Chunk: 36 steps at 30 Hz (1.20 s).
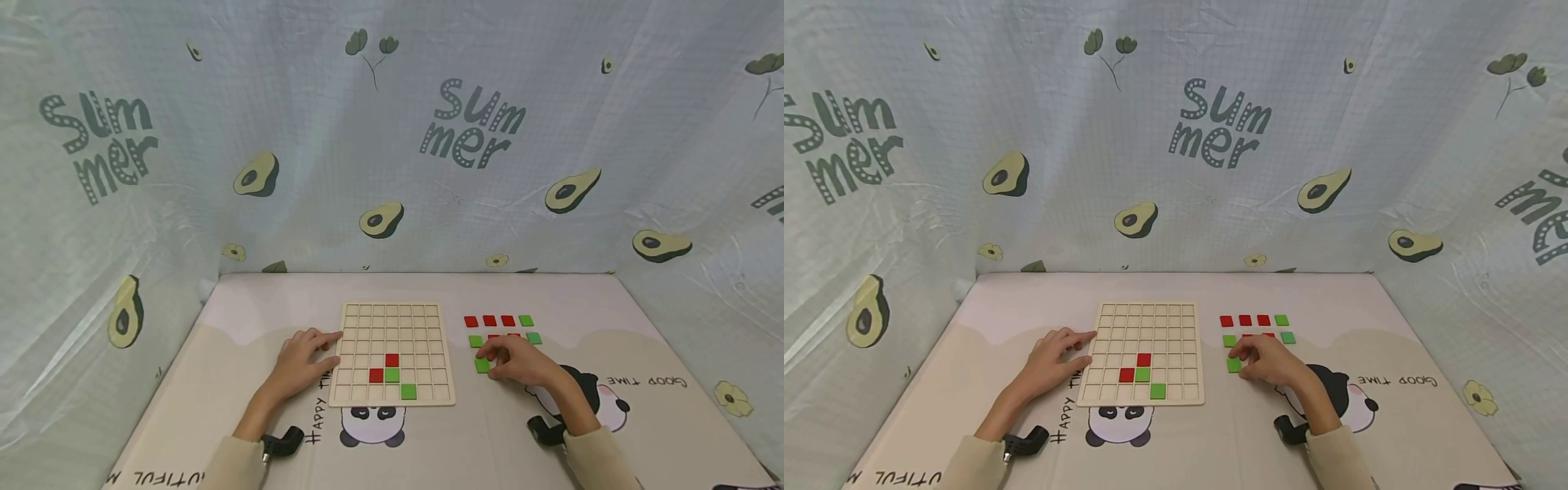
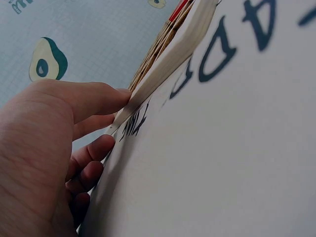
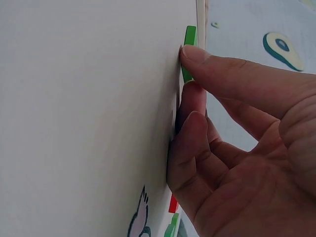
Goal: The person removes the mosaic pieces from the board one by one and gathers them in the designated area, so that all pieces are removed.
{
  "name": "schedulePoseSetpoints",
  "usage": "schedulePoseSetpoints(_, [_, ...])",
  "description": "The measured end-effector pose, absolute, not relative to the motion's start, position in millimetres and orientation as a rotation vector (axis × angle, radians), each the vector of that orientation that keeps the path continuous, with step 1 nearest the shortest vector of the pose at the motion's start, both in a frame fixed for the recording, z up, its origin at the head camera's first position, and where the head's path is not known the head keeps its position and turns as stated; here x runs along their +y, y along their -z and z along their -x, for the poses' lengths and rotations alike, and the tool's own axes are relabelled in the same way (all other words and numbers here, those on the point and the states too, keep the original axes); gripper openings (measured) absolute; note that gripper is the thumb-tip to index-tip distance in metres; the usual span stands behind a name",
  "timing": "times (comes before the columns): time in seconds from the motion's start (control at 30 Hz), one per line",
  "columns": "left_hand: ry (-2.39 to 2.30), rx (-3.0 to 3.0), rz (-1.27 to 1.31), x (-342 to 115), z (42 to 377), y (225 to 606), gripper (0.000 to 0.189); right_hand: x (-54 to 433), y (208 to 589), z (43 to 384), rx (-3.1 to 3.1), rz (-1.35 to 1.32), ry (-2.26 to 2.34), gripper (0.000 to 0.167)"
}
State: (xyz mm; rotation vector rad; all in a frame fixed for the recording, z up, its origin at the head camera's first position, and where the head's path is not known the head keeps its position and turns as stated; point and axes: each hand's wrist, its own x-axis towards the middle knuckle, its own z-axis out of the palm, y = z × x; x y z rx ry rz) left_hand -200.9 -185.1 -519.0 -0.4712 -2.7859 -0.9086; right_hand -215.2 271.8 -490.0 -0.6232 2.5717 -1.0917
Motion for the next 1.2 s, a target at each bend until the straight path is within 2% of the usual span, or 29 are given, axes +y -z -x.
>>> schedulePoseSetpoints(1.2, [0.903, -2.778, 0.477, -185.7, 200.0, 519.1, 0.049, 268.6, 490.2, 216.1, 2.613, 0.612, 1.045, 0.022])
